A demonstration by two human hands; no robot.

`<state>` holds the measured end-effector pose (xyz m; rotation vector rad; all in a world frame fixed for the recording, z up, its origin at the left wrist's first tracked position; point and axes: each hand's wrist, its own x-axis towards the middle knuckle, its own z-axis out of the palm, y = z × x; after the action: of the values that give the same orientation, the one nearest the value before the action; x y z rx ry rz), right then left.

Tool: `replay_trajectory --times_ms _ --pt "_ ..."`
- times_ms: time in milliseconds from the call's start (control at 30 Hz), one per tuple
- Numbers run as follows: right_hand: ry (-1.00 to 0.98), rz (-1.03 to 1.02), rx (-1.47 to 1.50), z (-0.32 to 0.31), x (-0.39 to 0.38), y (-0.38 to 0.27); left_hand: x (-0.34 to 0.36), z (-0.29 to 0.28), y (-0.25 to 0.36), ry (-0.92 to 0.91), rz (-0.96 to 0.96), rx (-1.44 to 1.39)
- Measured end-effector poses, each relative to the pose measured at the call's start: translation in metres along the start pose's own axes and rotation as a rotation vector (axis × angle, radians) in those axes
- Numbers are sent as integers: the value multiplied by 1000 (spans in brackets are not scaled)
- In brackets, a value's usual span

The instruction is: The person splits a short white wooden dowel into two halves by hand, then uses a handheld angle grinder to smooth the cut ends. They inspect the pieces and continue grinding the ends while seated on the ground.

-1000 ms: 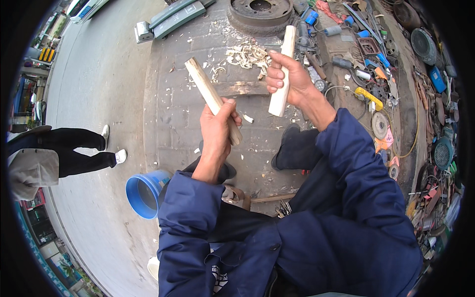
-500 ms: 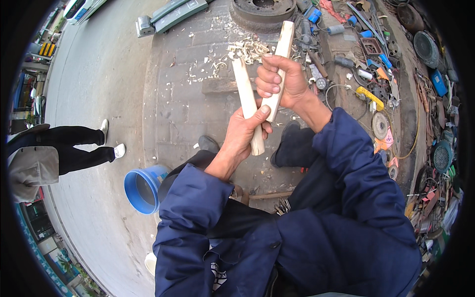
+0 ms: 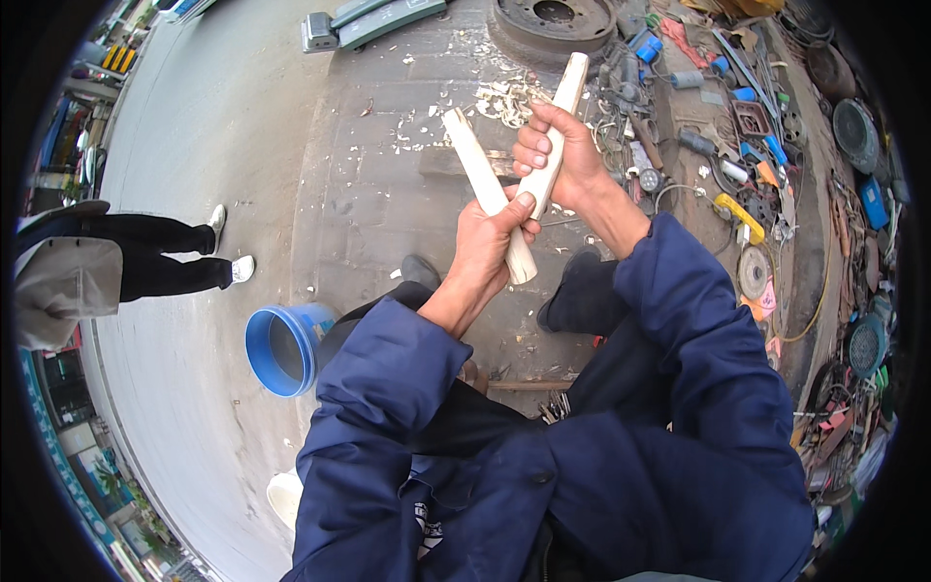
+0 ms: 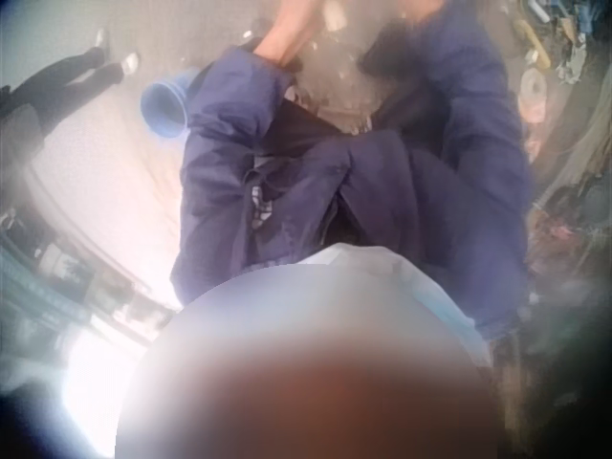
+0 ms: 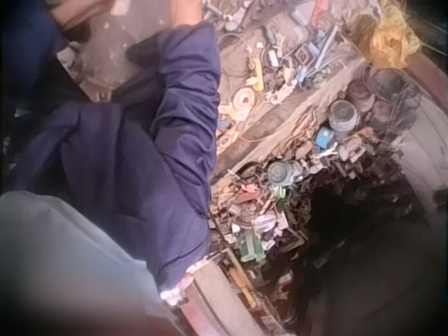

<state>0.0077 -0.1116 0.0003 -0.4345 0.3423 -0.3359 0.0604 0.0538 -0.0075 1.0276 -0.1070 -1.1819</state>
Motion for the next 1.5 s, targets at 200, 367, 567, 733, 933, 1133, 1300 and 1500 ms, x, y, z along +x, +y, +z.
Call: replay_trajectory --times_ms 200,367,567,733,933,1133,1300,1500 --pt "23 39 -357 25 18 19 15 -14 38 162 157 -85" --pt "-6 124 -485 34 25 35 13 -18 55 129 228 -123" --pt "-81 32 -466 40 18 28 16 -60 107 288 261 -20" --pt "-236 223 -465 43 10 44 35 -85 132 172 343 96" --pt "-218 224 -699 61 -8 59 23 -81 142 206 387 249" --pt "-235 456 -381 71 -10 55 12 -57 118 -121 239 235" --pt "-209 446 -388 70 -22 57 12 -54 118 -26 290 223" --pt "-180 591 -314 73 -37 56 11 -63 115 -52 235 180"
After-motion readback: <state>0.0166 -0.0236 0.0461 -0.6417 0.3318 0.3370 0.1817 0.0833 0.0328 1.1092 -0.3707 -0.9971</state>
